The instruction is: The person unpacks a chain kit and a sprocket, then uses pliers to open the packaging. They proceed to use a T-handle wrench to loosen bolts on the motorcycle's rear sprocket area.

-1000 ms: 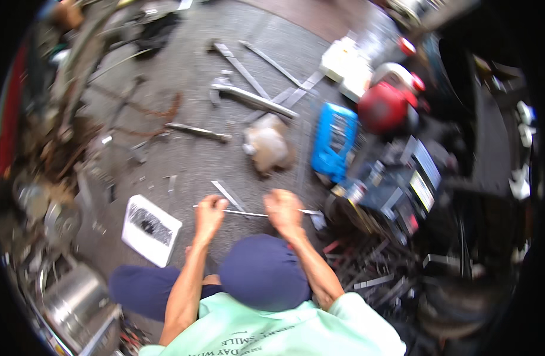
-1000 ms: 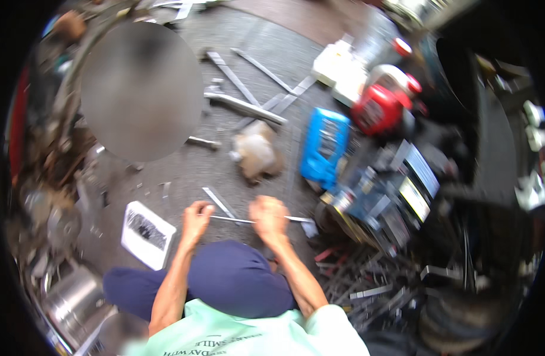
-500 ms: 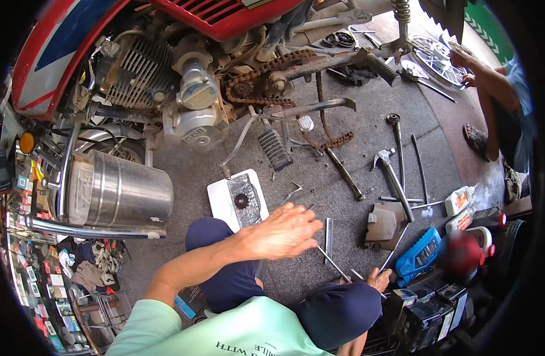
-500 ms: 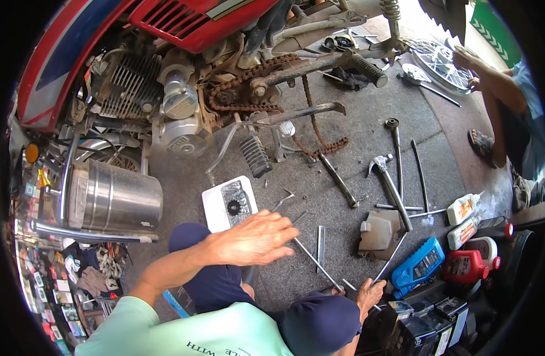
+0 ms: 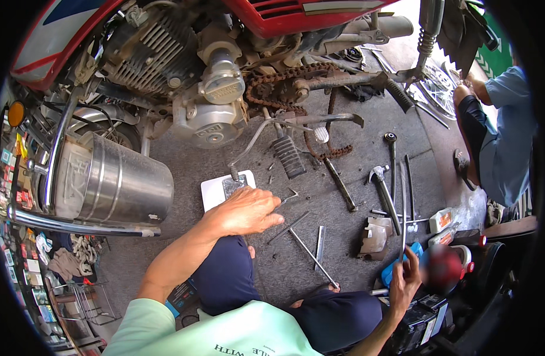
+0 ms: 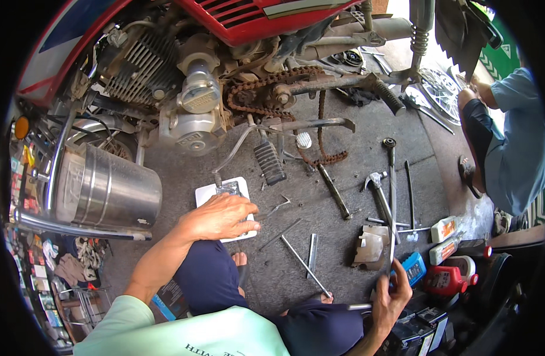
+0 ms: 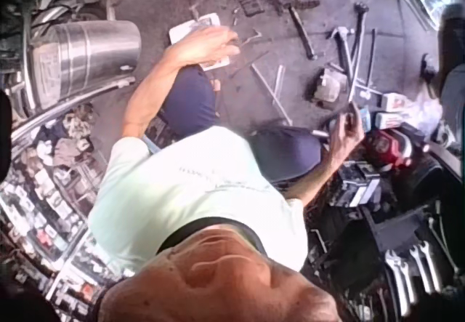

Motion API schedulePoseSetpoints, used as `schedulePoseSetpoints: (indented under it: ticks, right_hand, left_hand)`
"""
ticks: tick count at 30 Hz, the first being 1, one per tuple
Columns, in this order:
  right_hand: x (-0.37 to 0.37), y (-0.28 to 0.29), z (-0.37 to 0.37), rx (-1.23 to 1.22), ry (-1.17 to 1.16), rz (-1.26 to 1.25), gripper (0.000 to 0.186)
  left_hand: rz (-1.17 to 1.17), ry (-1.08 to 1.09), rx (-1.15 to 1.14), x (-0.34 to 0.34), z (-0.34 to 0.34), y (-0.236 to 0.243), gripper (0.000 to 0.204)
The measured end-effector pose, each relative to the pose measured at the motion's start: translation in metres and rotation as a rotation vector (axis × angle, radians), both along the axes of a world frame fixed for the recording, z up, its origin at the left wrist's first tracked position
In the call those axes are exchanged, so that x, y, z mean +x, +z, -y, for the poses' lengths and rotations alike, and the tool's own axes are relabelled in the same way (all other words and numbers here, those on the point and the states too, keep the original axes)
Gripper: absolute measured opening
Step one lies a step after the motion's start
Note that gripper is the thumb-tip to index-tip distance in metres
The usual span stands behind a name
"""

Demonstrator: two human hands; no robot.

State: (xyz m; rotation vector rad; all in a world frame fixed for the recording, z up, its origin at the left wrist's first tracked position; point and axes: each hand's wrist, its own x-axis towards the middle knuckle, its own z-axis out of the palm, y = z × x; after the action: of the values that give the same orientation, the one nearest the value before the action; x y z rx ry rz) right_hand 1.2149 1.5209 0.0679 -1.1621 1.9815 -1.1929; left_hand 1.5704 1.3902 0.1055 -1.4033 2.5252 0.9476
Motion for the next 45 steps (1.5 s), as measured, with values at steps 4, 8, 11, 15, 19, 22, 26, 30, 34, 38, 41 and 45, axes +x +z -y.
schedulePoseSetpoints:
  ticks: [4,8,11,15,19,22,26,30,34,38,41,45]
  right_hand:
    - [0.060,0.054,0.074,-0.035,0.488,-0.110,0.037]
    - [0.119,0.062,0.118,-0.159,0.684,-0.233,0.041]
    - [0.142,0.066,0.135,-0.125,0.687,-0.311,0.043]
    - [0.159,0.069,0.143,-0.051,0.673,-0.306,0.042]
    - [0.163,0.061,0.141,-0.128,0.667,-0.313,0.041]
    - [0.166,0.062,0.134,-0.107,0.677,-0.253,0.041]
    - [0.171,0.064,0.134,-0.110,0.674,-0.299,0.041]
    - [0.172,0.060,0.136,-0.116,0.668,-0.259,0.039]
    - [0.168,0.044,0.140,-0.080,0.641,0.067,0.036]
    - [0.167,0.033,0.141,-0.077,0.634,0.187,0.032]
    - [0.177,0.039,0.133,-0.177,0.616,-0.012,0.034]
    - [0.177,0.037,0.134,-0.208,0.650,-0.155,0.037]
  left_hand:
    - [-0.228,0.116,-0.138,-0.001,0.003,-0.011,0.040]
    - [-0.492,0.177,-0.035,-0.011,0.001,0.001,0.044]
    - [-0.574,0.219,0.166,-0.011,-0.008,0.012,0.046]
    - [-0.520,0.170,0.147,-0.005,-0.015,0.014,0.044]
    - [-0.499,0.146,0.153,0.003,-0.012,0.009,0.044]
    - [-0.545,0.169,0.123,0.005,-0.014,0.008,0.048]
    - [-0.558,0.179,0.117,0.007,-0.015,0.008,0.052]
    - [-0.593,0.186,0.161,0.006,-0.018,0.017,0.049]
    - [-0.574,0.143,0.300,0.006,-0.016,0.026,0.042]
    - [-0.573,0.036,0.388,0.006,-0.015,0.025,0.034]
    - [-0.499,-0.143,0.376,0.006,-0.011,0.019,0.028]
    - [-0.624,-0.116,0.544,0.014,-0.008,0.010,0.030]
